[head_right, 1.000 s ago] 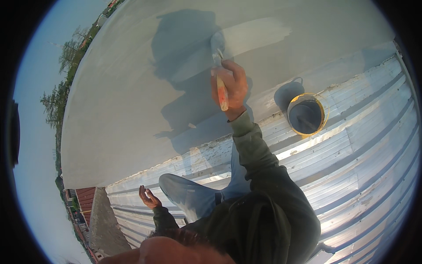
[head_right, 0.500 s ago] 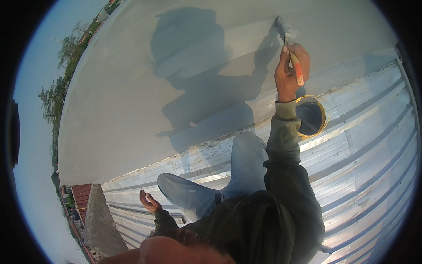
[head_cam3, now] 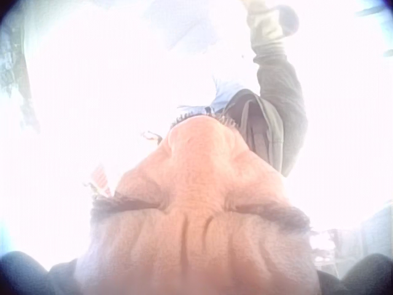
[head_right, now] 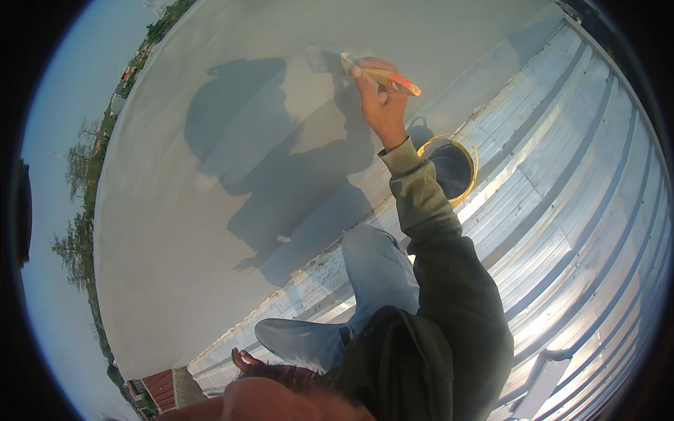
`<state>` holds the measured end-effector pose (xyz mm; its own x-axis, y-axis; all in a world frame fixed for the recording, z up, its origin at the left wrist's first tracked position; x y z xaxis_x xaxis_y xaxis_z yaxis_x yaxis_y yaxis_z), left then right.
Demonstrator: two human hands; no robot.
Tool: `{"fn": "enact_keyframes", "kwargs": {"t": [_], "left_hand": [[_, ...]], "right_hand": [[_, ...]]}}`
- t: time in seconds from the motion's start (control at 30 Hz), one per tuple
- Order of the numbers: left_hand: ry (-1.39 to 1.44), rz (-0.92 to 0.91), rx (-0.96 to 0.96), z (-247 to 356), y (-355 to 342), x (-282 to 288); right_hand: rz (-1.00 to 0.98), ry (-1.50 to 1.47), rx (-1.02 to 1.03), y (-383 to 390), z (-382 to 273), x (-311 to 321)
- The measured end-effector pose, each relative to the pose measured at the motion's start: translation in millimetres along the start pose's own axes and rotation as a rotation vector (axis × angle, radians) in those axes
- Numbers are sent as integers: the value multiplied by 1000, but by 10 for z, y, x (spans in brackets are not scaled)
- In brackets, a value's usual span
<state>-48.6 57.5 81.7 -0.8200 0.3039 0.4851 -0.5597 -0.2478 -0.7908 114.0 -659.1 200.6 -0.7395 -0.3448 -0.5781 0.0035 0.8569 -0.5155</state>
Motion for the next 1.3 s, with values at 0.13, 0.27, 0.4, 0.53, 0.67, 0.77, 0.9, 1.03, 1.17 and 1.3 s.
{"fn": "enact_keyframes", "kwargs": {"t": [0.13, 0.27, 0.4, 0.53, 0.67, 0.77, 0.9, 1.03, 1.17, 1.3], "left_hand": [[10, -29, -63, 141, -49, -109], [40, -62, 13, 318, -97, -213], [56, -93, -27, 483, -140, -312], [39, -107, -45, 596, -187, -258], [37, -73, -69, 359, -69, -116], [22, -91, -56, 234, 1, -89], [48, -110, -57, 465, -46, -209], [48, -131, -33, 513, -100, -324], [72, -75, -47, 563, -126, -285], [0, -87, -109, 330, 0, -106]], "right_hand": [[167, 87, 63, -974, 294, 448], [49, 256, 507, -713, 110, 274], [-291, 83, 423, 589, -385, -228], [-333, -19, 187, 537, -300, -153], [44, 36, 75, -714, 255, 418], [128, 118, 163, -1061, 375, 617], [-91, 315, 405, -189, 62, 317], [-374, 20, 307, 842, -278, -33], [-229, -6, 152, 265, 196, 248], [118, 143, 84, -899, 586, 863]]}}
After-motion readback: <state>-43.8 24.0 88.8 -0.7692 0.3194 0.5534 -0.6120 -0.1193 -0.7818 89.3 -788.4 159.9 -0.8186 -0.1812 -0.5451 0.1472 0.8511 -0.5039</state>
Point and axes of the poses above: each hand's wrist, its own y-axis away from the middle knuckle, its own x-axis out of the back of the hand, z = x × y, the point moved 4 cm from there along -y, towards the middle knuckle, and after that the axes turned 15 degrees about z, right-handed, at the moved point
